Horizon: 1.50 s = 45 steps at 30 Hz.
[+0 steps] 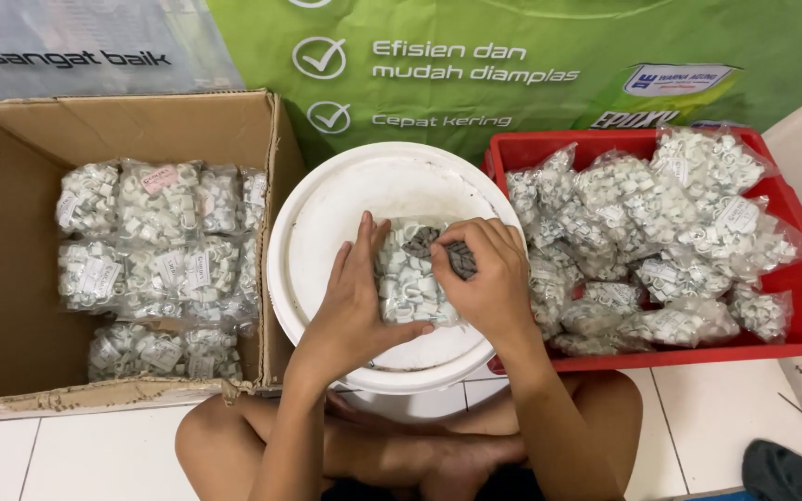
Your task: Cleaning small bags of hardware parts with a cloth
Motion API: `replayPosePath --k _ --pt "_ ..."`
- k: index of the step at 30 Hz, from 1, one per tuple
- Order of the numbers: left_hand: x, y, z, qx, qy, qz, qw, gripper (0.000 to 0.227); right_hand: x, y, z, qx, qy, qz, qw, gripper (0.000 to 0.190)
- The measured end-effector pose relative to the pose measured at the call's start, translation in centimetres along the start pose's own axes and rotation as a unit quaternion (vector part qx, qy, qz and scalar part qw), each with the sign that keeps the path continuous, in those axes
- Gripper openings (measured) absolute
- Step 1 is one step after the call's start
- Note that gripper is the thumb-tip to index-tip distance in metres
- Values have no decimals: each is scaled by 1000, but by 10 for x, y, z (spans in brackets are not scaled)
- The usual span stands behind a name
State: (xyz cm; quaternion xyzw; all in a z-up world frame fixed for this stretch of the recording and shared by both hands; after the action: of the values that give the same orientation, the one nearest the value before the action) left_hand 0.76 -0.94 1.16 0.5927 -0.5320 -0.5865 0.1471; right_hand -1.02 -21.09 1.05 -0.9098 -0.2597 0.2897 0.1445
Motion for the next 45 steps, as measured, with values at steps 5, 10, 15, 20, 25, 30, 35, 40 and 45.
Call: replayPosePath --k 5,10,15,20,25,30,35,40,45 --pt "2 -4 0 18 7 -14 1000 145 -2 -13 -8 -81 -103 -54 990 21" --pt "4 -6 1 20 11 -12 1000 148 -1 -14 -8 -89 -142 -46 985 36" --pt "1 -3 0 11 3 -6 1000 145 3 -6 -5 -56 -49 19 997 20" --pt "-1 0 0 13 -2 -12 1000 144 -1 -7 -1 -66 -26 15 997 15" --pt "0 0 -2 13 -1 -12 1000 144 3 2 1 -5 -13 53 998 19" --pt "-1 1 -1 15 -6 -16 1000 142 2 -4 -1 -32 -20 31 999 16" --pt "0 -2 -1 19 -6 -23 1000 142 -1 -4 -2 -47 -45 -12 998 17" --pt "4 -5 -1 22 -15 -62 998 130 2 -2 1 -25 -59 1 998 18" --pt "4 -8 0 32 -4 -95 995 128 -6 -7 6 -44 -29 62 997 17"
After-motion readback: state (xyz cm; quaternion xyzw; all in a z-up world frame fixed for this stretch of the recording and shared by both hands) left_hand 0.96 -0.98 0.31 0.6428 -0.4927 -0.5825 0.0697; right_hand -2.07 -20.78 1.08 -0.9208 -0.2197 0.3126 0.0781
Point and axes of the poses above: each hand's wrist, its own z-axis away from the middle knuckle, its own x-axis out of the palm, y = z × x, the point moved 1 cm from there along -z, towards the middle knuckle, and after that the axes turned 11 degrees about y, right-handed, at the moved point
